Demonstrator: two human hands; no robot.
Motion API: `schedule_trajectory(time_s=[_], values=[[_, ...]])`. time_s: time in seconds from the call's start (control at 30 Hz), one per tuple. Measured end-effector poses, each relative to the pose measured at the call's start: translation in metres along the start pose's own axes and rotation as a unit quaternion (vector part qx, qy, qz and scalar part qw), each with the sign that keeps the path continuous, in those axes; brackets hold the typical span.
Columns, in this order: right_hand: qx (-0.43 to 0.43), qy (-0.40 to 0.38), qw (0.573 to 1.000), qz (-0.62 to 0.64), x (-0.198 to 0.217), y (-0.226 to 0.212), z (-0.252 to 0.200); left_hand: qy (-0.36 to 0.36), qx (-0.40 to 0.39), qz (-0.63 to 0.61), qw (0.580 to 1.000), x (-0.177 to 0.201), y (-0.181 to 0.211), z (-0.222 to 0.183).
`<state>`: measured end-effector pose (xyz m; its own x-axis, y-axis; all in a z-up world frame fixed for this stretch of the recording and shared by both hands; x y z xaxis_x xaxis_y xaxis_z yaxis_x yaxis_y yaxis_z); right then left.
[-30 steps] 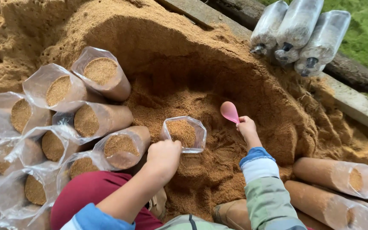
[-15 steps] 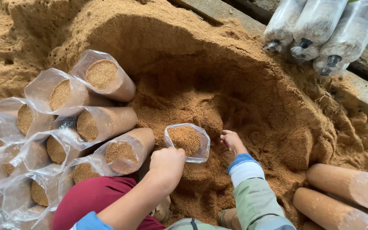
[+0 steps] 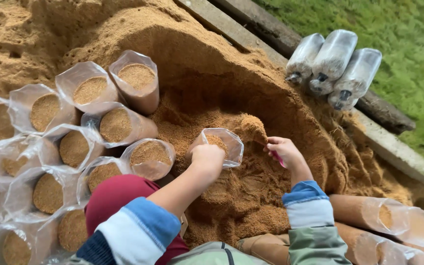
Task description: Filling clear plastic bags with substrate material using a small hand scoop at a steady pace.
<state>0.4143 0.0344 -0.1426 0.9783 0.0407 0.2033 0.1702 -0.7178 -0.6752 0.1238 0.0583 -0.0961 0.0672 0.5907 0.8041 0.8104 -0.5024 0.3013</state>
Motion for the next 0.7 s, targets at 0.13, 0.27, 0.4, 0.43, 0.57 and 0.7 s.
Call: schedule_trajectory(time_s=[0.13, 0.27, 0.4, 0.43, 0.57, 0.7], values=[[0.059, 0.003, 0.998, -0.036, -0.016, -0.046, -0.048, 0.008, 0.0, -0.052, 0.999, -0.009, -0.003, 0.019], [0.108, 0.021, 0.989, -0.093, -0.048, -0.071, -0.077, -0.001, 0.038, -0.064, 0.997, -0.033, -0.005, 0.043], [0.182, 0.071, 0.958, -0.211, -0.097, -0.078, -0.102, -0.01, -0.006, -0.082, 0.997, -0.013, -0.008, 0.026], [0.224, 0.105, 0.932, -0.263, -0.108, -0.081, -0.107, -0.017, -0.007, -0.086, 0.996, -0.01, -0.008, 0.021], [0.28, 0.145, 0.91, -0.271, -0.12, -0.085, -0.116, -0.024, -0.007, -0.098, 0.995, -0.011, -0.007, 0.017], [0.203, 0.138, 0.959, -0.143, -0.074, -0.051, -0.094, -0.047, 0.027, -0.075, 0.996, -0.007, -0.011, -0.008]])
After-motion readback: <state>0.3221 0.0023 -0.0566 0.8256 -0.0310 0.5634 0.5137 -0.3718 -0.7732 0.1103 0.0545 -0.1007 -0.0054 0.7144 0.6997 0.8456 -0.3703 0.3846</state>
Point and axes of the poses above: each hand's wrist, its own z-axis towards the middle knuckle, its own x-axis out of the back of the hand, y = z × x, the point moved 7 cm from there along z, towards the middle knuckle, and after that the axes turned 12 degrees about -y, right-handed, at the moved point
